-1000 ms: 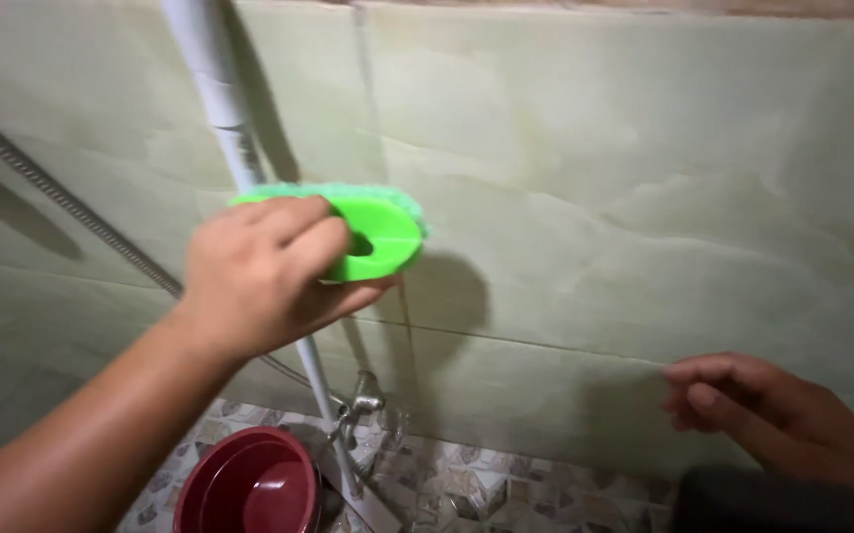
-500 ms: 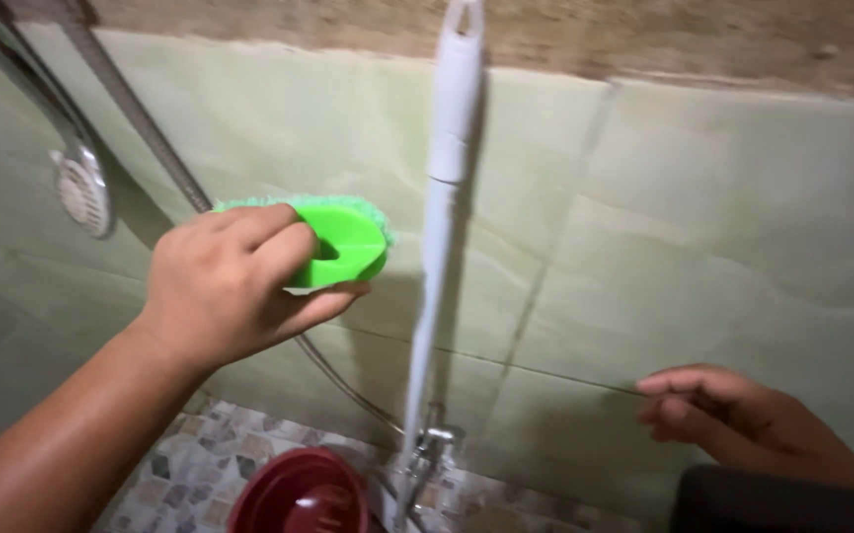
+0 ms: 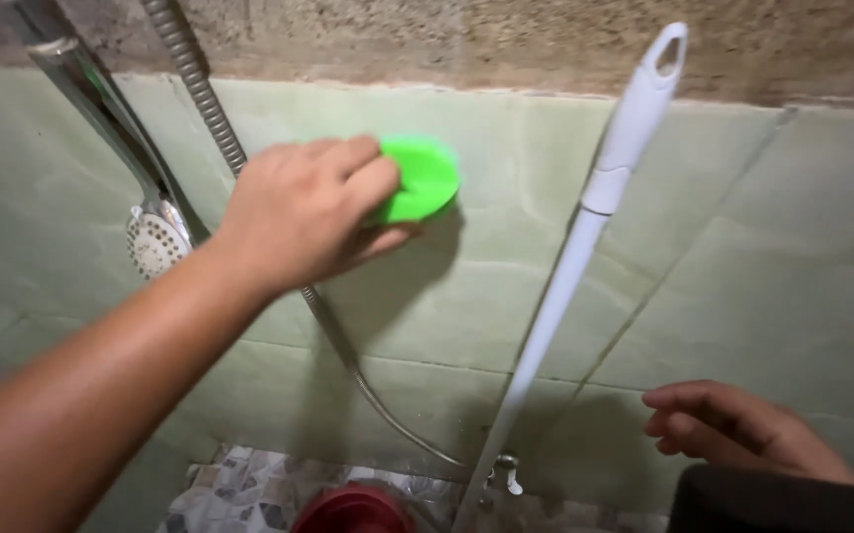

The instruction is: Scrubbing bathroom door and wall tiles using a brush.

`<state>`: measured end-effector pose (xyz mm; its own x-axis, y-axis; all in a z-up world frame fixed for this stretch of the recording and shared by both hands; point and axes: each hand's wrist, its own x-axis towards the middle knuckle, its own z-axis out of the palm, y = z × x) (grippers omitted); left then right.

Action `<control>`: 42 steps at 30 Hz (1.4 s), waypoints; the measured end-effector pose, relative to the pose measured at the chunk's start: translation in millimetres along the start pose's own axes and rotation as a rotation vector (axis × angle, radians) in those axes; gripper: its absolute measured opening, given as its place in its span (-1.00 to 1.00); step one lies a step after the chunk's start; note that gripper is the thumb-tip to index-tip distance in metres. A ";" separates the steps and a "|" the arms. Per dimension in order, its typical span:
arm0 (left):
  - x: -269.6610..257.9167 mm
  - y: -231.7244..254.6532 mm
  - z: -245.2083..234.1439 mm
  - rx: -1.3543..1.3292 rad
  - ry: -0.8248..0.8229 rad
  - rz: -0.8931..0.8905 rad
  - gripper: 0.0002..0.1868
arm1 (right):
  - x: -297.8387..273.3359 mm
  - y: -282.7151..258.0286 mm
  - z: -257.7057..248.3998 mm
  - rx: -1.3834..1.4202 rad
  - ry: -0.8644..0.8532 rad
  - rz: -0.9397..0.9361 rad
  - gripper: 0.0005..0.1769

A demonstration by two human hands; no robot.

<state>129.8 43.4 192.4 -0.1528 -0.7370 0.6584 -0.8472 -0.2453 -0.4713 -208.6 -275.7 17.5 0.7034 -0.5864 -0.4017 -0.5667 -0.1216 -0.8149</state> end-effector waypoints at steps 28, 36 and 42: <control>36.0 -32.2 -9.0 0.073 0.206 0.142 -0.58 | -20.9 3.4 31.2 0.046 0.048 0.041 -0.53; -31.7 26.6 75.7 -0.049 -0.078 0.164 -0.79 | -2.2 49.8 25.4 0.114 -0.064 -0.131 -0.56; -47.1 44.6 88.8 -0.122 -0.096 0.171 -0.78 | -17.5 31.0 28.8 -0.044 0.034 -0.013 -0.57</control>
<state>144.4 11.3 88.3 -0.2552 -0.8194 0.5132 -0.8691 -0.0381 -0.4931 -226.1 -246.2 -12.9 0.6964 -0.6112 -0.3762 -0.5766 -0.1643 -0.8004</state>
